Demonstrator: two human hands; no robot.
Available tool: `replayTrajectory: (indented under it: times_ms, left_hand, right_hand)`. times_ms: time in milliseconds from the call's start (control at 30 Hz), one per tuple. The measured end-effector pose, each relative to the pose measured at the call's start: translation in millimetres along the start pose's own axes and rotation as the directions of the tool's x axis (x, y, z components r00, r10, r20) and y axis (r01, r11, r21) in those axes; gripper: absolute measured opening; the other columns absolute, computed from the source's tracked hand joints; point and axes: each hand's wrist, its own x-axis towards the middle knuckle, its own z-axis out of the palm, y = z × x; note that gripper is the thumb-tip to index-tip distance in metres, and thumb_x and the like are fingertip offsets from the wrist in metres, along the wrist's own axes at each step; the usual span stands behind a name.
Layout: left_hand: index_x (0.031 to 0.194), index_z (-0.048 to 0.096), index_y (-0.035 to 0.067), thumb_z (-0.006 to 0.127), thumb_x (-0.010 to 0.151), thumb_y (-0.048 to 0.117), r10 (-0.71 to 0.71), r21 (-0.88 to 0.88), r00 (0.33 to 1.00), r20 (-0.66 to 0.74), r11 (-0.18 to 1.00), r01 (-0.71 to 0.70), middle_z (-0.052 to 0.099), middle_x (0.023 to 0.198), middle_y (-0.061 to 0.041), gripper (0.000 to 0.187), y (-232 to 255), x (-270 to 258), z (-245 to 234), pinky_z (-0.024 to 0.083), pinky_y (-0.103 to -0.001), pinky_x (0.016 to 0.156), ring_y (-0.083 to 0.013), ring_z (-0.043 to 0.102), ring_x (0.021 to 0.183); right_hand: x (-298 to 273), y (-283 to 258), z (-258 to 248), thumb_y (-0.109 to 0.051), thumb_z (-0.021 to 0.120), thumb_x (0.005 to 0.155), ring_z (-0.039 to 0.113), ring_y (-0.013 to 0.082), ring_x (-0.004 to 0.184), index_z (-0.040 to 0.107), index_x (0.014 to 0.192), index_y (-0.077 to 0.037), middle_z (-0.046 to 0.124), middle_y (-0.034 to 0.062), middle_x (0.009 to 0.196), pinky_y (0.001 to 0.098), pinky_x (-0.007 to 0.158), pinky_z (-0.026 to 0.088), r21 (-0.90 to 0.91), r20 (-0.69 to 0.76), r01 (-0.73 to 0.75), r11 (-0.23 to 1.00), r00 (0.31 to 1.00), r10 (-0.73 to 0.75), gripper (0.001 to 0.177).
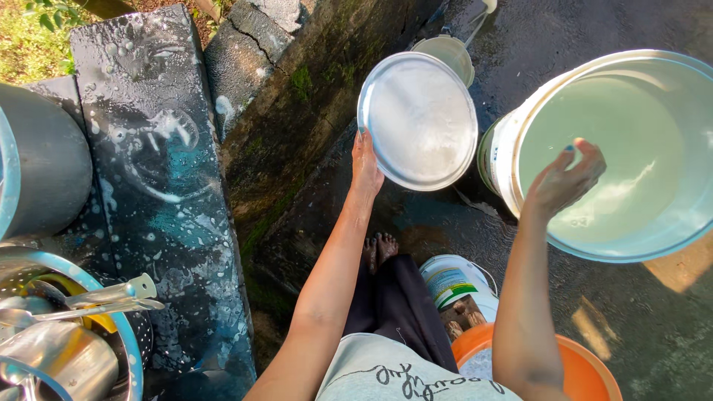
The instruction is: The person scrubs several metal lids and a plate with a scouring pad and soapy water on a stone slab, then rinses each item in a bucket of water and places them into an orange basin.
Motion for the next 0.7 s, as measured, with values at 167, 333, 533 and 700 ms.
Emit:
replayTrajectory:
  times_ms: [167, 333, 533, 700]
  left_hand:
    - [0.151, 0.036, 0.014, 0.037, 0.102, 0.051, -0.127, -0.031, 0.992, 0.017, 0.991, 0.127, 0.05, 0.148, -0.017, 0.061, 23.0, -21.6, 40.3, 0.052, -0.06, 0.104, -0.0366, 0.054, 0.133]
    - [0.151, 0.031, 0.013, 0.03, 0.103, 0.055, -0.126, -0.024, 0.99, 0.067, 0.991, 0.128, 0.052, 0.141, -0.019, 0.064, 19.7, -14.4, 44.5, 0.055, -0.053, 0.101, -0.0336, 0.057, 0.127]
    - [0.142, 0.048, -0.002, 0.039, 0.113, 0.046, 0.042, -0.05, 0.993, 0.109, 0.998, -0.037, 0.062, 0.121, -0.016, 0.057, -4.6, 28.2, 14.3, 0.058, -0.038, 0.087, -0.0207, 0.064, 0.106]
    - [0.122, 0.061, -0.002, 0.041, 0.108, 0.044, 0.06, 0.204, 0.997, 0.042, 0.977, -0.067, 0.069, 0.102, -0.01, 0.052, 13.2, 23.8, -4.2, 0.059, -0.037, 0.071, -0.0162, 0.066, 0.086]
  right_hand:
    - [55.0, 85.2, 37.3, -0.007, 0.041, 0.097, 0.069, 0.034, 0.092, 0.062, 0.102, 0.014, 0.066, 0.0265, 0.099, 0.0413, 0.082, 0.066, 0.612, 0.786, -0.688, -0.389, 0.476, 0.394, 0.03]
    - [46.1, -28.0, 50.9, -0.026, 0.071, 0.093, 0.072, 0.03, 0.116, 0.066, 0.114, -0.009, 0.071, 0.0162, 0.117, 0.0438, 0.101, 0.062, 0.554, 0.563, -0.829, 0.083, 0.298, -0.771, 0.027]
    - [-76.9, -190.0, 93.8, -0.002, 0.061, 0.092, 0.06, 0.033, 0.124, 0.072, 0.114, -0.006, 0.067, 0.0127, 0.127, 0.0441, 0.102, 0.051, 0.475, 0.661, 0.327, 0.817, 0.48, -0.577, 0.025]
    - [-78.8, -203.0, 128.7, 0.003, 0.057, 0.09, 0.053, 0.0386, 0.13, 0.068, 0.125, -0.002, 0.063, 0.0214, 0.132, 0.0496, 0.104, 0.045, 0.464, 0.525, 0.427, 0.776, 0.573, -0.629, 0.037]
